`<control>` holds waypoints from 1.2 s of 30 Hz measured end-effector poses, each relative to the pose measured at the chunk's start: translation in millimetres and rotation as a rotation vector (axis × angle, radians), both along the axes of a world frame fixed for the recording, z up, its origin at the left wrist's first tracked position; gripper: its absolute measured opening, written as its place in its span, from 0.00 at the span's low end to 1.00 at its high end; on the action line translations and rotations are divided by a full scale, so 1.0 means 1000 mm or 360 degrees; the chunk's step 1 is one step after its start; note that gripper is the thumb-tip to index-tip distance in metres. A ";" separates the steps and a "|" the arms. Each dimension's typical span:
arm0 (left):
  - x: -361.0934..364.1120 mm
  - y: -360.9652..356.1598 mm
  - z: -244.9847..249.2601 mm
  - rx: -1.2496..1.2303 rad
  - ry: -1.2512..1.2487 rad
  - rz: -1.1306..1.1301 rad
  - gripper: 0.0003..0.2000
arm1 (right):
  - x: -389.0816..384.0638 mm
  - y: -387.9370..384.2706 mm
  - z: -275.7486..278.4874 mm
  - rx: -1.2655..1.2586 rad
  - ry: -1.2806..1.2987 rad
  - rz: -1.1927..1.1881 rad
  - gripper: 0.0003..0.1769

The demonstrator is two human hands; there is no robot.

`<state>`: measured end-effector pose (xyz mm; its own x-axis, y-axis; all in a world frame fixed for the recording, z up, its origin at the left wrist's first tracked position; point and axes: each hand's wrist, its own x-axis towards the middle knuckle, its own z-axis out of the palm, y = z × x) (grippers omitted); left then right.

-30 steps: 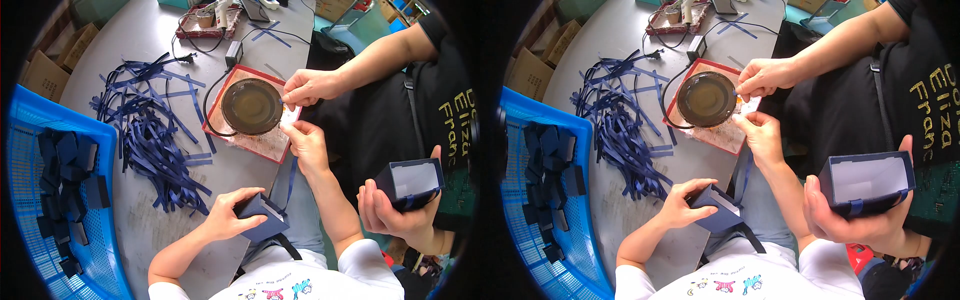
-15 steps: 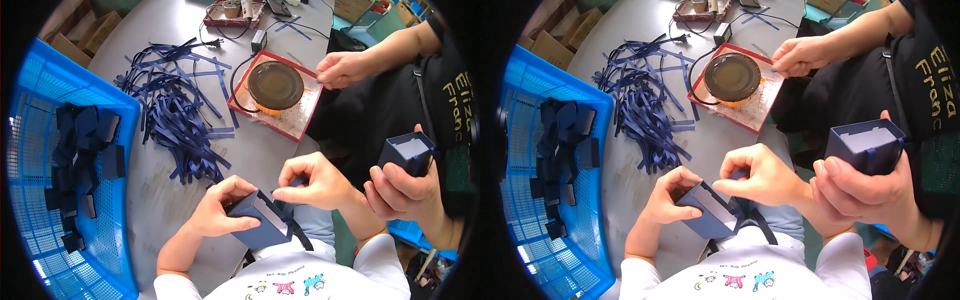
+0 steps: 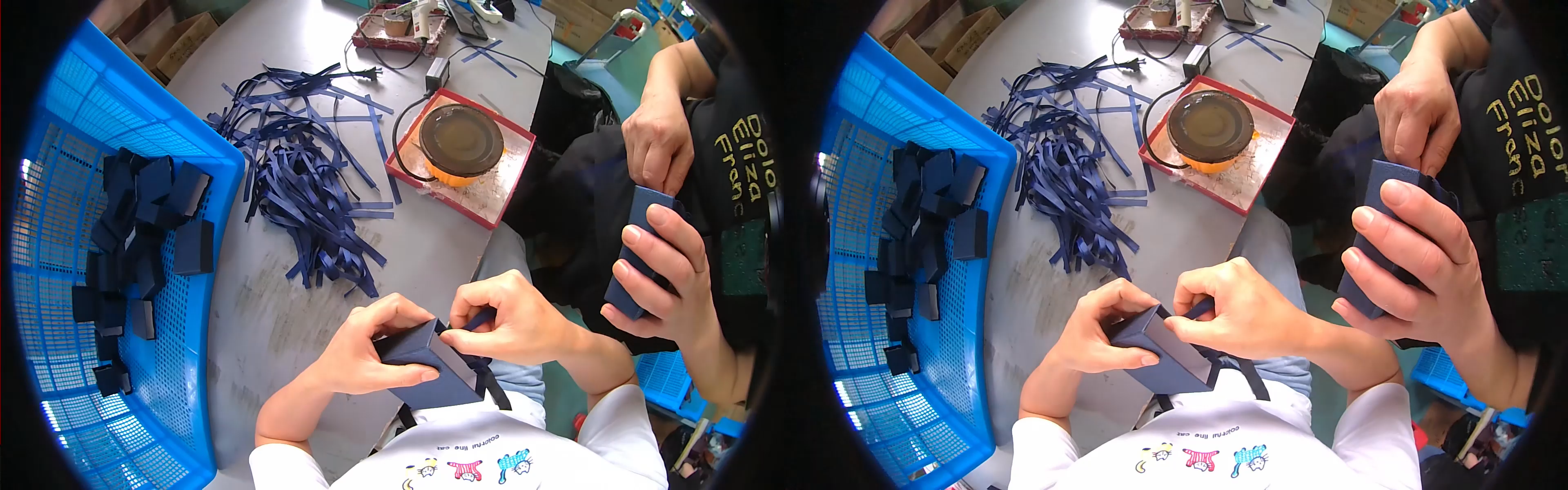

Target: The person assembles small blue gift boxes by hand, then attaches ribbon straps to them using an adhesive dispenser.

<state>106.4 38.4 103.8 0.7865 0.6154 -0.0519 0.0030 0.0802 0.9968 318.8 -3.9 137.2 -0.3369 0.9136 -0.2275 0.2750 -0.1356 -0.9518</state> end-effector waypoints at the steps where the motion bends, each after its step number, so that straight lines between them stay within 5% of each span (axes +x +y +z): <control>1: 0.000 0.000 0.000 0.0015 0.0004 -0.0004 0.23 | -0.001 0.000 0.000 0.0047 -0.0034 -0.0004 0.08; 11: 0.000 -0.004 -0.022 -0.0064 0.0124 0.0061 0.23 | 0.000 0.010 -0.020 0.0589 -0.0449 0.0033 0.12; 12: -0.002 -0.004 -0.024 -0.0176 0.0073 0.0149 0.23 | 0.003 0.014 -0.029 0.1002 -0.0430 -0.0179 0.16; 14: -0.004 -0.004 -0.030 -0.0272 -0.0037 0.0318 0.23 | 0.006 0.009 -0.032 0.0844 -0.0168 -0.0800 0.15; 15: -0.006 -0.005 -0.033 -0.0307 -0.0031 0.0396 0.23 | 0.011 0.001 -0.031 0.0781 -0.0387 -0.0893 0.14; 18: -0.012 -0.009 -0.045 -0.0326 -0.0055 0.0552 0.22 | -0.001 -0.020 -0.020 0.0395 -0.0465 -0.0190 0.15; 20: -0.013 -0.013 -0.051 -0.0401 -0.0083 0.0583 0.23 | -0.007 -0.027 -0.044 0.0573 -0.0601 -0.0017 0.14; 24: -0.028 -0.002 -0.040 0.0388 -0.0187 0.0677 0.29 | -0.002 -0.021 -0.053 0.0863 -0.0735 0.0351 0.09; 27: -0.038 0.018 -0.037 0.0381 -0.0253 -0.0098 0.33 | -0.016 -0.020 -0.052 0.1013 -0.0460 0.0675 0.09; 30: -0.028 0.005 -0.057 -0.0734 -0.0313 -0.0653 0.42 | -0.033 -0.011 -0.044 0.1073 -0.0130 0.0747 0.10; 32: -0.028 0.004 -0.084 -0.0935 -0.0152 -0.0902 0.50 | -0.040 -0.003 -0.044 0.1052 0.0056 0.0687 0.10; 34: -0.033 -0.003 -0.096 -0.1024 -0.0198 -0.0959 0.43 | -0.043 0.008 -0.041 0.0678 0.0217 0.0801 0.10; 35: -0.033 -0.005 -0.109 -0.1026 -0.0352 -0.0973 0.32 | -0.040 0.018 -0.042 0.0373 0.0508 0.0806 0.09; 36: -0.037 -0.006 -0.121 -0.1044 -0.0332 -0.0959 0.28 | -0.043 0.027 -0.057 0.0418 0.0718 0.0474 0.06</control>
